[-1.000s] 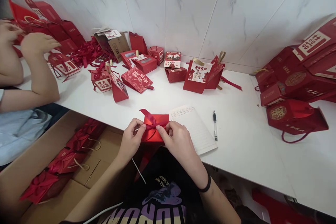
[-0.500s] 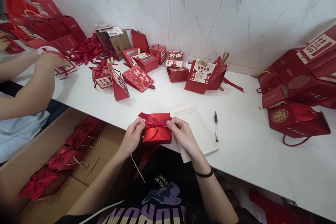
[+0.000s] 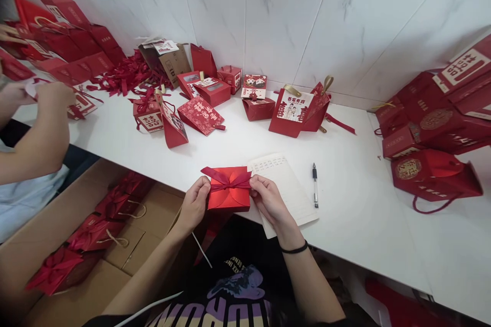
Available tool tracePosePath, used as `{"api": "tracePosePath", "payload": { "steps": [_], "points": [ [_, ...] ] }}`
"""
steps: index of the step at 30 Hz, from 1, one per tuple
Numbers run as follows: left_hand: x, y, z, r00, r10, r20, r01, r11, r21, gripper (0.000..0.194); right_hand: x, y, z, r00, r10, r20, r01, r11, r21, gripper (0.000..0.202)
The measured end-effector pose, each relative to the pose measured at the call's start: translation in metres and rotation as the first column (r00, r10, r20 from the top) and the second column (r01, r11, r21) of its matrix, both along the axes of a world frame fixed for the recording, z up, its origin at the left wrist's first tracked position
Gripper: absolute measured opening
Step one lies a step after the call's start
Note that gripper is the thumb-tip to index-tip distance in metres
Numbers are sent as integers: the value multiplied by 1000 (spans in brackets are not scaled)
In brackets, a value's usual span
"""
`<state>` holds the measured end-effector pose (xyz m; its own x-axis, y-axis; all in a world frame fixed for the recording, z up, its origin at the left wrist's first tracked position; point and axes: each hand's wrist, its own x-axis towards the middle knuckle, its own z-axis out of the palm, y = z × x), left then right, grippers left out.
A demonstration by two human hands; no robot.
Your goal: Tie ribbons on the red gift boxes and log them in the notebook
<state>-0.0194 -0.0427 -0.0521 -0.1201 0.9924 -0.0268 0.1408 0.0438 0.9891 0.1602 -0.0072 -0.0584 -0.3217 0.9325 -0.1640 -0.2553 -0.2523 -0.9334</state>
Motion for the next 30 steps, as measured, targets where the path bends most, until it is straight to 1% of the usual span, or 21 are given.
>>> {"api": "tracePosePath", "payload": {
  "steps": [1,3,4,5,6,7,8,9,10,11,13,14,16,17,18,19,21,23,25,28,30],
  "points": [
    [-2,0,0,1000,-15,7,15,1000,-20,27,4,0,2,999,22,45,-23,1000,19,40],
    [-9,1,3,996,-85,0,85,995,-58,26,15,2,10,976,51,213,-75,991,107,37],
    [-13,0,5,994,-110,-26,109,993,-52,23,20,5,16,952,21,305,-77,982,175,34],
    [-16,0,8,991,-106,-77,105,994,-14,18,25,8,23,923,-47,383,-56,966,254,31],
    [-18,-1,12,986,-67,-152,76,996,57,14,28,12,31,888,-136,439,-24,940,340,28],
    [-19,-1,16,970,0,-241,38,987,153,13,28,17,39,853,-217,475,-6,906,424,25],
    [-19,-1,21,940,69,-334,22,965,260,13,25,22,47,821,-274,501,-15,867,498,22],
    [-17,-1,25,897,120,-426,45,933,356,11,18,29,54,796,-283,535,-76,830,553,20],
    [-14,0,29,845,145,-515,104,899,425,8,9,36,59,782,-241,575,-184,792,582,18],
    [-10,1,32,786,155,-599,181,868,462,5,-2,44,63,767,-168,620,-308,750,585,16],
    [-3,4,34,664,163,-730,311,828,467,9,-23,58,67,691,15,722,-543,670,506,15],
    [-1,5,34,612,170,-772,345,821,454,11,-33,64,67,637,108,763,-634,636,440,15],
    [2,6,32,547,180,-817,369,825,428,13,-45,73,66,542,265,798,-750,582,315,16],
    [3,6,30,536,175,-826,369,832,415,14,-48,76,64,519,322,791,-776,566,279,15],
    [3,6,29,536,165,-828,363,841,403,14,-49,78,63,519,363,774,-785,561,263,15],
    [3,5,28,546,153,-824,352,851,391,13,-49,79,60,537,384,751,-778,570,265,15],
    [3,5,26,577,119,-808,325,874,361,12,-49,77,56,608,371,702,-721,628,293,14],
    [3,5,25,614,85,-785,302,893,332,11,-50,73,52,669,321,670,-643,703,306,14],
    [4,6,25,640,58,-766,287,907,308,9,-52,71,50,698,269,664,-580,756,302,14],
    [4,8,26,658,32,-753,279,918,283,9,-43,73,50,736,159,658,-489,797,354,16],
    [4,8,27,667,17,-745,284,919,275,9,-26,76,50,755,39,655,-387,832,397,23]
  ]
}}
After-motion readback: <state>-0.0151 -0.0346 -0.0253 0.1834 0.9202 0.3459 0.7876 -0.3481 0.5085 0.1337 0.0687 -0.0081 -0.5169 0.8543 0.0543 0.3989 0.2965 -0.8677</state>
